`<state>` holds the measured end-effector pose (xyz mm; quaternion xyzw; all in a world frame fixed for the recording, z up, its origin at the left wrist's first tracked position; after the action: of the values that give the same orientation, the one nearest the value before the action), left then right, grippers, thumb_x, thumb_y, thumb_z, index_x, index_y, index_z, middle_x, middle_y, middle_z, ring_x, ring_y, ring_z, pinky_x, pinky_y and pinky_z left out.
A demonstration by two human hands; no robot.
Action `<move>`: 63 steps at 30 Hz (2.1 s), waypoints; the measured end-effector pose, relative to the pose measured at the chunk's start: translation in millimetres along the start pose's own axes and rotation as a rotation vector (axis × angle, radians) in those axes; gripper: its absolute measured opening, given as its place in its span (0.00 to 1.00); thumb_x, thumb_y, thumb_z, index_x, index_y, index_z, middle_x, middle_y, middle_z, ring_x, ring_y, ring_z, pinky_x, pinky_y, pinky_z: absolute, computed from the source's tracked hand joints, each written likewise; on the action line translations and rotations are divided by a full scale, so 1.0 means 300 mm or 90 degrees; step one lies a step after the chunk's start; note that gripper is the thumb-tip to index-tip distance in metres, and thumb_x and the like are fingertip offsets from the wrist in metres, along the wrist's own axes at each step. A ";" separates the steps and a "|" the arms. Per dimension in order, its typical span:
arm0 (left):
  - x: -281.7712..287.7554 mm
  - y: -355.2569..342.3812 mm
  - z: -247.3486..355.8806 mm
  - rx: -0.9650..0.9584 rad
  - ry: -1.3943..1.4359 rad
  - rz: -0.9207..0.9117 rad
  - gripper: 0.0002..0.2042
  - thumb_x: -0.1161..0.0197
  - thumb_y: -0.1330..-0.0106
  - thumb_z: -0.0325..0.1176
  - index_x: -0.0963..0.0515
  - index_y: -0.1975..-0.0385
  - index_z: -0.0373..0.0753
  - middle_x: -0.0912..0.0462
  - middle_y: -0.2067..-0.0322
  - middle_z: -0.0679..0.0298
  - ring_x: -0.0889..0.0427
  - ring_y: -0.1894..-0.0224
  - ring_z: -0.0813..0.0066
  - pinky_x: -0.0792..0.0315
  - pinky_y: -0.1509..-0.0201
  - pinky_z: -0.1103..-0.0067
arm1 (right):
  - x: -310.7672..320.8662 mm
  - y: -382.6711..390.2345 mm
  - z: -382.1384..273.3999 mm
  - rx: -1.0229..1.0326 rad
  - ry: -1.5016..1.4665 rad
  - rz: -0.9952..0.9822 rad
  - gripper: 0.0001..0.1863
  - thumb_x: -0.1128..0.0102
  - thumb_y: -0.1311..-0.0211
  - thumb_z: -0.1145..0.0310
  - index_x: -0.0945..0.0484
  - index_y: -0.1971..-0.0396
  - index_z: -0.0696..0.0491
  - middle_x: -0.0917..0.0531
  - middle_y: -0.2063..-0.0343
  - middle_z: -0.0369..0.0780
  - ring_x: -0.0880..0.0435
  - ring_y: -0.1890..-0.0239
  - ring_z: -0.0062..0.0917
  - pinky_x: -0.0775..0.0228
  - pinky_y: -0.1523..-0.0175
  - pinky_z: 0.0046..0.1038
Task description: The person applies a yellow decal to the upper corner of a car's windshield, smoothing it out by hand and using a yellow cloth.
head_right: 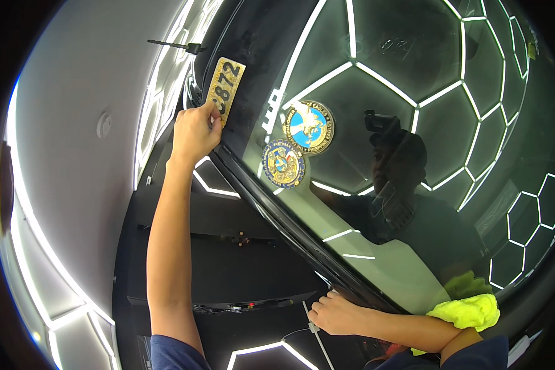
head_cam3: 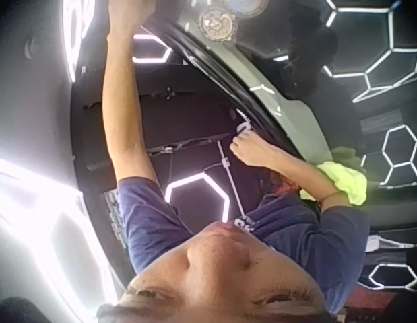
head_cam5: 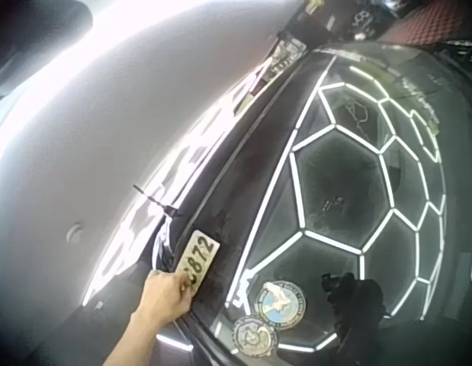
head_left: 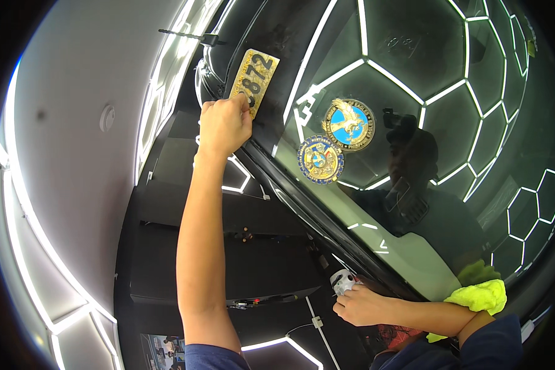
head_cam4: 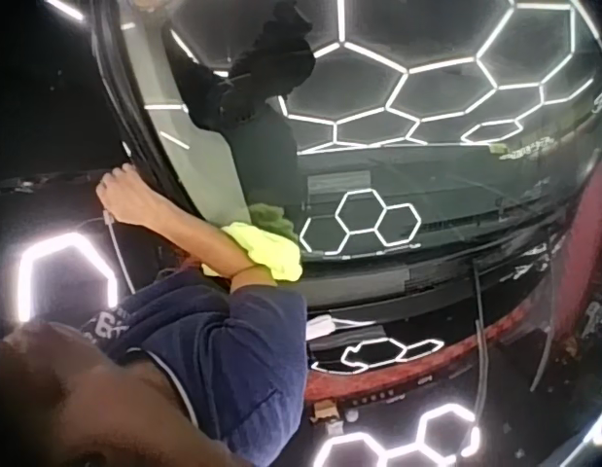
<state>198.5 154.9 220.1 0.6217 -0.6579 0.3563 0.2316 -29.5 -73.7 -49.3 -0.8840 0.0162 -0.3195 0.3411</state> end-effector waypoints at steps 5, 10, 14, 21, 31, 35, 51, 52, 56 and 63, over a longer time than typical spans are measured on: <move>0.022 0.016 -0.026 -0.010 0.049 -0.026 0.02 0.37 0.43 0.28 0.22 0.73 0.38 0.24 0.85 0.57 0.23 0.80 0.56 0.31 0.71 0.67 | -0.010 0.000 0.000 0.014 -0.001 -0.009 0.05 0.44 0.46 0.68 0.22 0.72 0.53 0.21 0.76 0.38 0.21 0.72 0.29 0.31 0.65 0.32; 0.037 0.099 0.017 0.133 0.142 0.003 0.09 0.41 0.36 0.32 0.25 0.76 0.35 0.22 0.81 0.56 0.22 0.76 0.55 0.31 0.67 0.67 | 0.008 0.007 0.013 0.005 -0.024 0.003 0.05 0.44 0.45 0.68 0.23 0.72 0.54 0.21 0.76 0.38 0.20 0.71 0.29 0.31 0.65 0.32; -0.039 0.196 -0.025 0.261 0.349 0.081 0.07 0.44 0.32 0.31 0.24 0.62 0.35 0.19 0.70 0.53 0.18 0.66 0.56 0.29 0.61 0.69 | 0.009 -0.003 0.005 0.005 -0.037 0.019 0.05 0.43 0.47 0.69 0.23 0.73 0.54 0.22 0.76 0.39 0.20 0.71 0.30 0.30 0.63 0.33; -0.167 0.169 -0.055 0.488 0.236 0.071 0.31 0.58 0.26 0.51 0.48 0.28 0.41 0.50 0.27 0.60 0.58 0.24 0.61 0.63 0.25 0.57 | 0.030 -0.008 -0.013 0.021 -0.005 0.028 0.05 0.43 0.47 0.68 0.26 0.75 0.53 0.23 0.76 0.37 0.20 0.72 0.29 0.31 0.64 0.32; -0.171 0.209 -0.060 0.552 0.305 0.224 0.26 0.53 0.27 0.45 0.36 0.35 0.36 0.39 0.34 0.59 0.47 0.28 0.63 0.55 0.26 0.61 | 0.251 -0.113 -0.028 -0.001 -0.179 0.113 0.08 0.37 0.41 0.67 0.19 0.64 0.54 0.20 0.72 0.38 0.18 0.68 0.30 0.28 0.64 0.31; -0.172 0.249 -0.089 0.557 0.327 0.267 0.23 0.49 0.29 0.41 0.32 0.38 0.37 0.37 0.36 0.60 0.45 0.28 0.63 0.54 0.26 0.61 | 0.757 -0.277 0.054 -0.038 -0.022 0.428 0.06 0.38 0.46 0.79 0.19 0.68 0.59 0.18 0.76 0.41 0.19 0.76 0.30 0.27 0.69 0.27; -0.159 0.268 -0.088 0.587 0.318 0.355 0.19 0.48 0.31 0.32 0.29 0.41 0.40 0.34 0.42 0.58 0.37 0.36 0.60 0.42 0.34 0.63 | 1.287 -0.836 0.633 -0.055 0.322 0.428 0.11 0.48 0.40 0.72 0.19 0.61 0.57 0.23 0.66 0.45 0.23 0.56 0.41 0.31 0.49 0.37; -0.166 0.264 -0.086 0.589 0.327 0.352 0.18 0.48 0.30 0.32 0.29 0.40 0.41 0.34 0.41 0.59 0.38 0.35 0.61 0.42 0.34 0.63 | 1.296 -0.826 0.638 -0.050 0.302 0.430 0.12 0.49 0.40 0.72 0.19 0.61 0.57 0.23 0.66 0.45 0.23 0.56 0.41 0.31 0.49 0.37; -0.188 0.248 -0.085 0.577 0.335 0.347 0.18 0.45 0.34 0.29 0.28 0.44 0.42 0.34 0.42 0.59 0.40 0.33 0.59 0.47 0.31 0.61 | 1.270 -0.827 0.629 -0.014 0.377 0.412 0.12 0.50 0.41 0.74 0.18 0.61 0.56 0.23 0.65 0.43 0.24 0.56 0.39 0.31 0.48 0.36; -0.176 0.261 -0.117 0.663 0.437 0.362 0.17 0.43 0.38 0.28 0.27 0.48 0.45 0.31 0.45 0.61 0.38 0.34 0.63 0.46 0.32 0.63 | 1.247 -0.844 0.586 -0.010 0.438 0.390 0.11 0.44 0.40 0.70 0.18 0.60 0.54 0.23 0.64 0.41 0.24 0.55 0.37 0.30 0.49 0.36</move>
<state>123.1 213.8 188.9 0.3071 -0.4275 0.8503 -0.0048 321.3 132.2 214.1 -0.6834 0.3913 -0.4788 0.3880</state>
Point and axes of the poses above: each hand's wrist, its own y-axis away from the middle knuckle, its own x-axis out of the back of the hand, z = x × y, the point moved 8 cm from there along -y, towards the middle knuckle
